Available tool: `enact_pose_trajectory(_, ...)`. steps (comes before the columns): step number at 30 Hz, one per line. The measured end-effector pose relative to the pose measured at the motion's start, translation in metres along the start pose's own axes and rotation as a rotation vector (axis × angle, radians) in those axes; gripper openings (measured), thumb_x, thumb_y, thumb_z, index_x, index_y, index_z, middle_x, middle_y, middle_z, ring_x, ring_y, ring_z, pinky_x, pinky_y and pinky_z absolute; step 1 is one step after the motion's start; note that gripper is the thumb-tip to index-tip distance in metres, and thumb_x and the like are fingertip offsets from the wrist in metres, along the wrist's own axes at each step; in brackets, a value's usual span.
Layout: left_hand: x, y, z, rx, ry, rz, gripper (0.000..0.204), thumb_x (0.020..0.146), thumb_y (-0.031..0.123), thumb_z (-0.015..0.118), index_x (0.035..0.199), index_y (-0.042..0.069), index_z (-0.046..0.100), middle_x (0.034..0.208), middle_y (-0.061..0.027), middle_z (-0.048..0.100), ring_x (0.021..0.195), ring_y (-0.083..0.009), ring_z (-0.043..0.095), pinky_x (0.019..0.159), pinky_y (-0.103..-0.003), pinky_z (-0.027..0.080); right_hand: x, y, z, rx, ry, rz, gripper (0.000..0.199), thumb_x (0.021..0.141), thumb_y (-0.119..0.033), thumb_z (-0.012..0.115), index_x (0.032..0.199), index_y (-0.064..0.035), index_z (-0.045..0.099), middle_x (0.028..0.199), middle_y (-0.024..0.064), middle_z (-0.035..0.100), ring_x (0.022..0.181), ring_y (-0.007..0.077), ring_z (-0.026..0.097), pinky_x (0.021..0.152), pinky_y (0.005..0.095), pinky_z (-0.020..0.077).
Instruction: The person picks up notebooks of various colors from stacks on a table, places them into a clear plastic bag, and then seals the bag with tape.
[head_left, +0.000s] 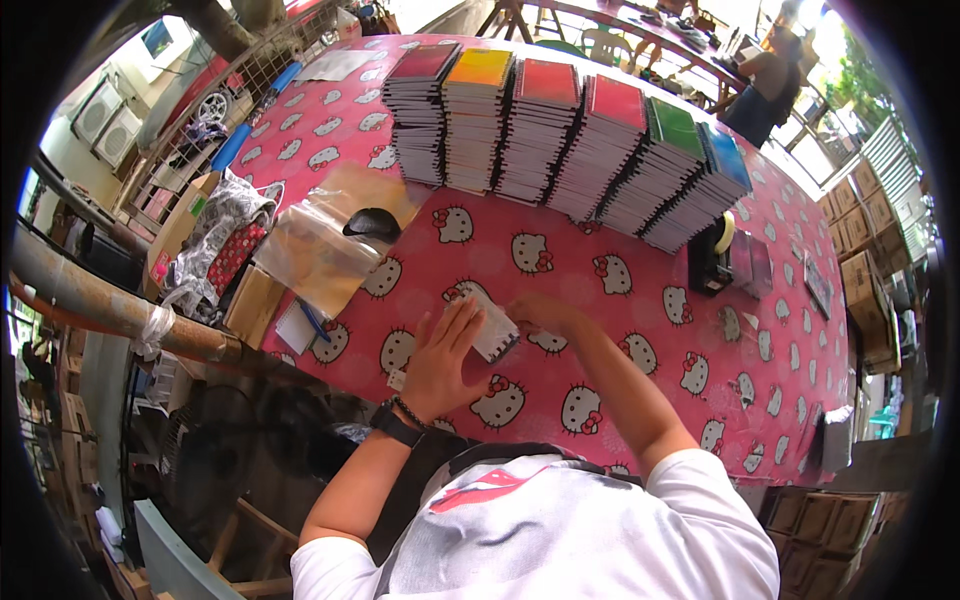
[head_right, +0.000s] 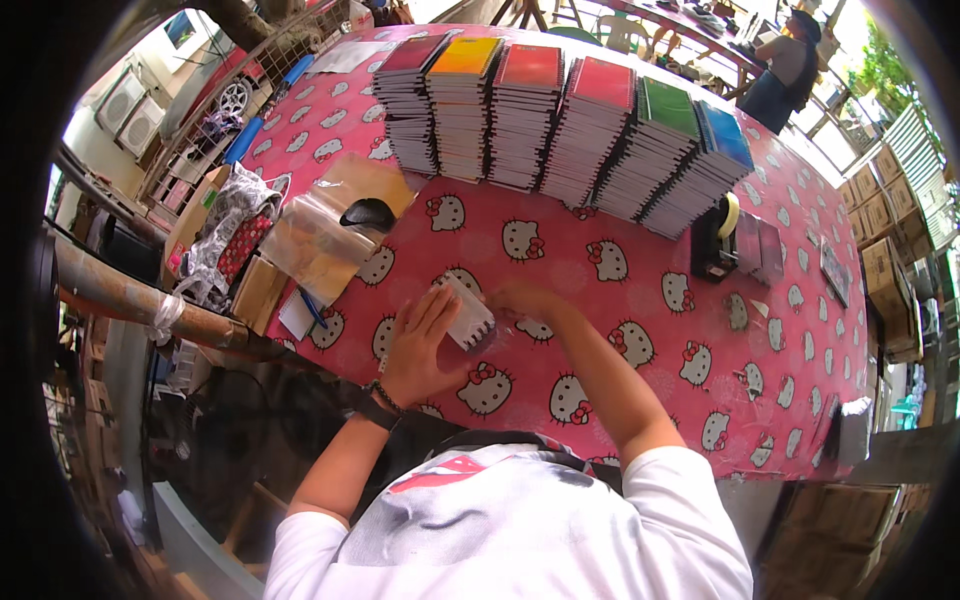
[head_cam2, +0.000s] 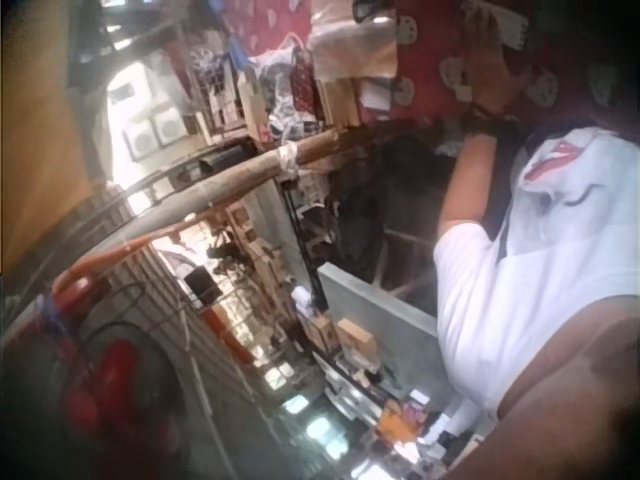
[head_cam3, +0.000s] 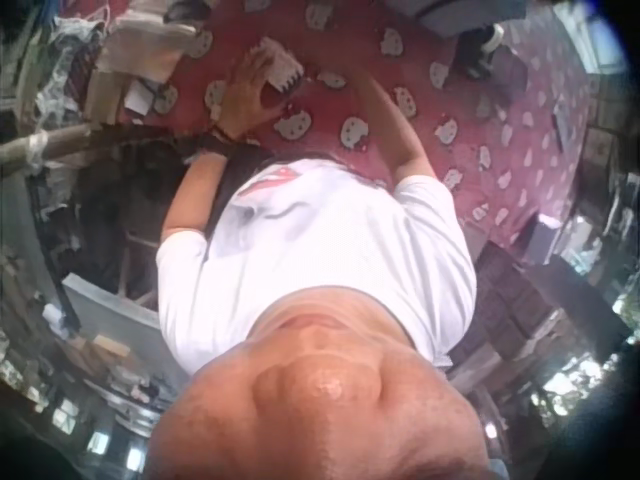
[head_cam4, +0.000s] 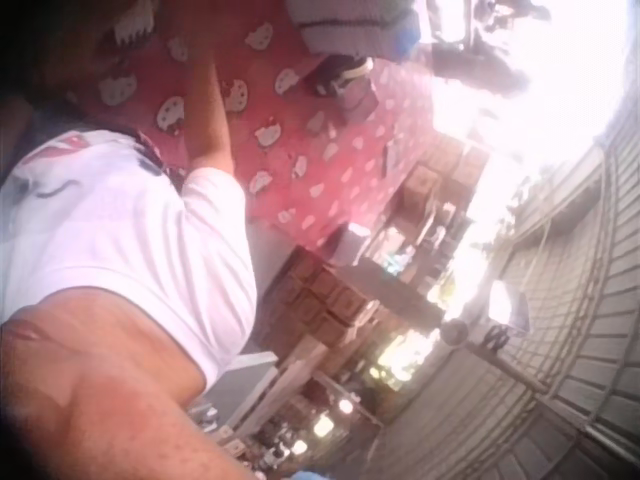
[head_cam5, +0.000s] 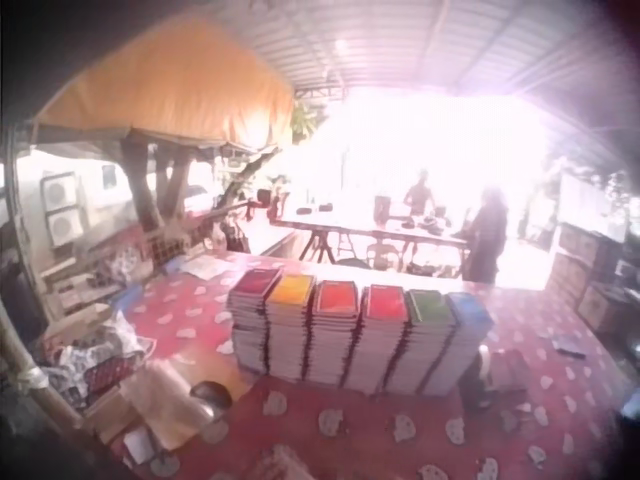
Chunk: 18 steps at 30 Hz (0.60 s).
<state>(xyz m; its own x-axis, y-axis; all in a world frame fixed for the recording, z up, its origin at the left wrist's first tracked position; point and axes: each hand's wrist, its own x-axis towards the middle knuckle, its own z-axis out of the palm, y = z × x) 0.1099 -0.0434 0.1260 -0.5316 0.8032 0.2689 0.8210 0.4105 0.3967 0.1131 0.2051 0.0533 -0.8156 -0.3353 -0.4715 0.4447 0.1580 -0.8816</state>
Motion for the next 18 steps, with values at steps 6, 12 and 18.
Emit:
enact_pose_trajectory(6, 0.04, 0.016, -0.021, 0.398, -0.114, 0.211, 0.091, 0.058, 0.02, 0.076, 0.137, 0.021, 0.031, 0.137, -0.0058, 0.038, 0.128, -0.0266, 0.033, 0.105, -0.052, 0.019, -0.074, 0.023, 0.02, -0.149, 0.732, 0.03, 0.033, 0.082, -0.037, 0.06, 0.07, -0.0062, 0.059, 0.056, -0.0012, 0.049, 0.05, 0.0078, 0.044, 0.046, 0.0252, 0.0354)
enact_pose_trajectory(12, 0.078, 0.025, -0.025, -0.498, -0.019, 0.282, 0.105, 0.052, 0.002, 0.082, 0.138, 0.017, 0.023, 0.116, -0.0081, 0.049, 0.109, -0.0233, 0.052, 0.092, -0.044, 0.043, -0.139, 0.051, 0.04, -0.118, 0.37, 0.151, 0.03, 0.072, -0.024, 0.074, 0.085, -0.0003, 0.061, 0.072, 0.0053, 0.061, 0.07, 0.0126, 0.059, 0.063, 0.0309, 0.0483)
enact_pose_trajectory(18, 0.059, 0.04, 0.037, -1.034, 0.05, 0.143, 0.114, 0.057, 0.001, 0.081, 0.141, 0.013, 0.005, 0.126, -0.0135, 0.039, 0.109, -0.0226, 0.05, 0.09, -0.034, 0.045, -0.148, 0.008, 0.073, 0.531, 0.579, -0.414, 0.078, 0.063, -0.009, 0.078, 0.127, -0.0012, 0.036, 0.116, 0.0076, 0.052, 0.105, 0.0177, 0.052, 0.092, 0.031, 0.0421)
